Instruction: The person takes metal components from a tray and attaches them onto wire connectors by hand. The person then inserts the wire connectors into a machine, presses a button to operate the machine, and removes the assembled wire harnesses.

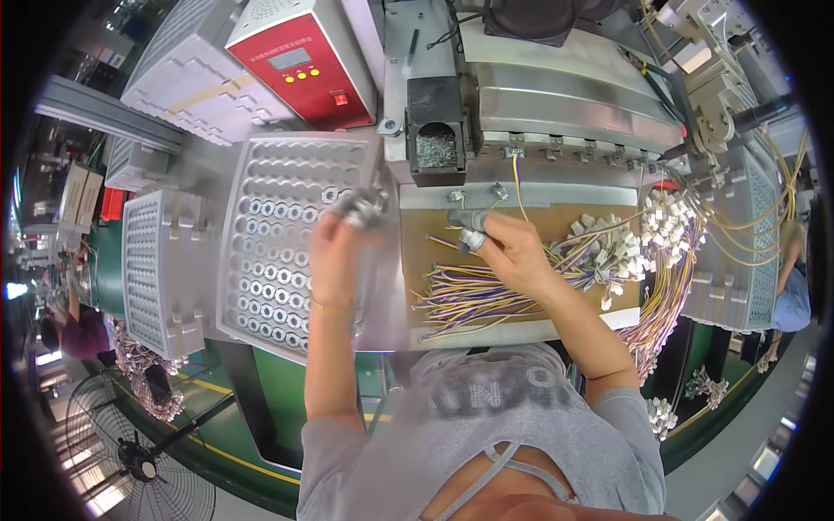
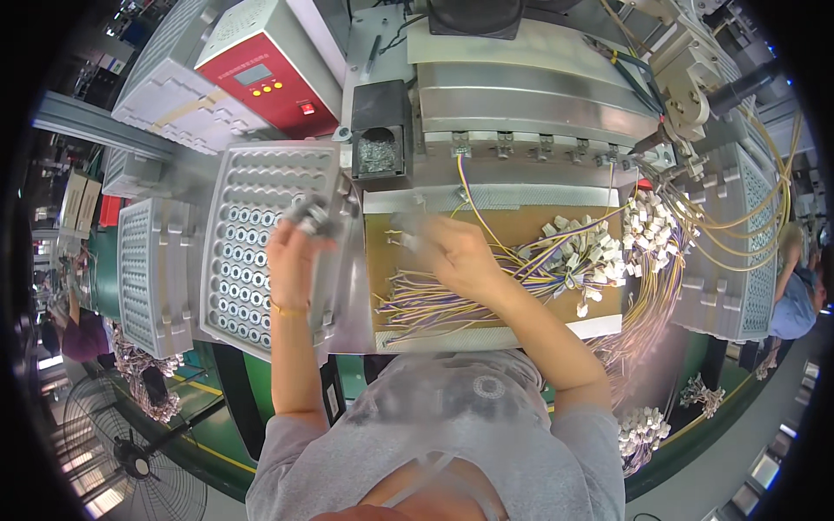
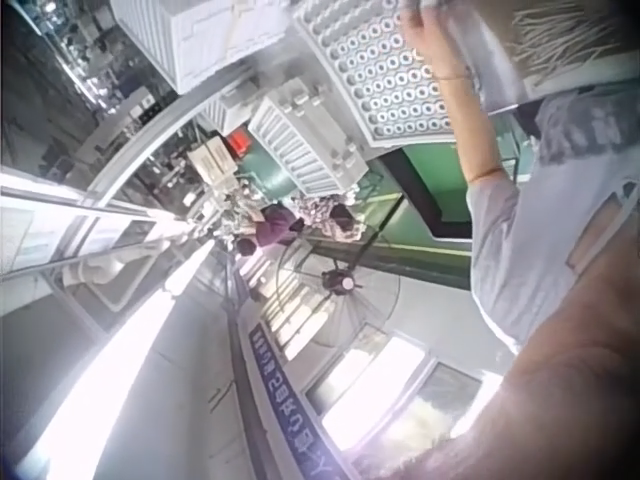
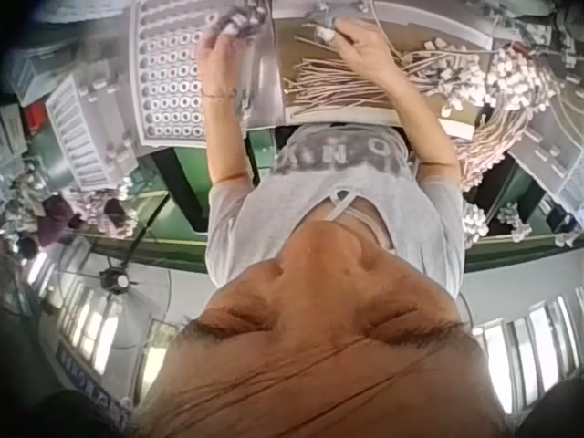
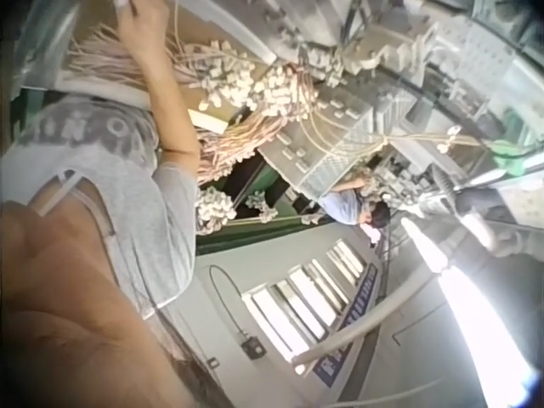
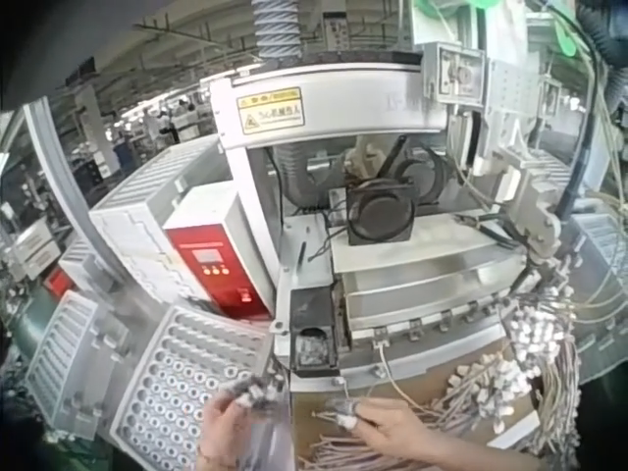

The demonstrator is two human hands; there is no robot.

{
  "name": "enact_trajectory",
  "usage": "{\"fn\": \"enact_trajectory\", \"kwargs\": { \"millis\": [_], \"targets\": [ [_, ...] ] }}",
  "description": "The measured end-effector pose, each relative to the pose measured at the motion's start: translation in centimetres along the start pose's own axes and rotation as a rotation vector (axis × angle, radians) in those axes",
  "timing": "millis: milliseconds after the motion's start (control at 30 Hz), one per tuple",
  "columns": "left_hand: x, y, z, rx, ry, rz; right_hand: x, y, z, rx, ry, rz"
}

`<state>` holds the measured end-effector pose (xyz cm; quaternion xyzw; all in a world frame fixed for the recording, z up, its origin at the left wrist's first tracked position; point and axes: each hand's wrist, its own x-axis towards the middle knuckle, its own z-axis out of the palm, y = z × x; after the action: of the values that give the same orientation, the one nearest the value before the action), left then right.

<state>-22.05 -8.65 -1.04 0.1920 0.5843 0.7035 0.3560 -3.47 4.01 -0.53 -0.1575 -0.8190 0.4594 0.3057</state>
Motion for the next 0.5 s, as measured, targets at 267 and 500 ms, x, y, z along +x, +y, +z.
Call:
{"fn": "enact_trajectory", "kwargs": {
  "millis": [267,500],
  "targets": [
    [-4.3,-1.6,4.4,0.245,-0.262,-0.096,-1.3,-1.1,0.1,-0.198,0.069,-0.287],
    [-4.9,-1.1,5.8,-0.058,-0.306,-0.061,-1.5,-2.6,-1.4,0.224,0.016,0.36]
  ]
}}
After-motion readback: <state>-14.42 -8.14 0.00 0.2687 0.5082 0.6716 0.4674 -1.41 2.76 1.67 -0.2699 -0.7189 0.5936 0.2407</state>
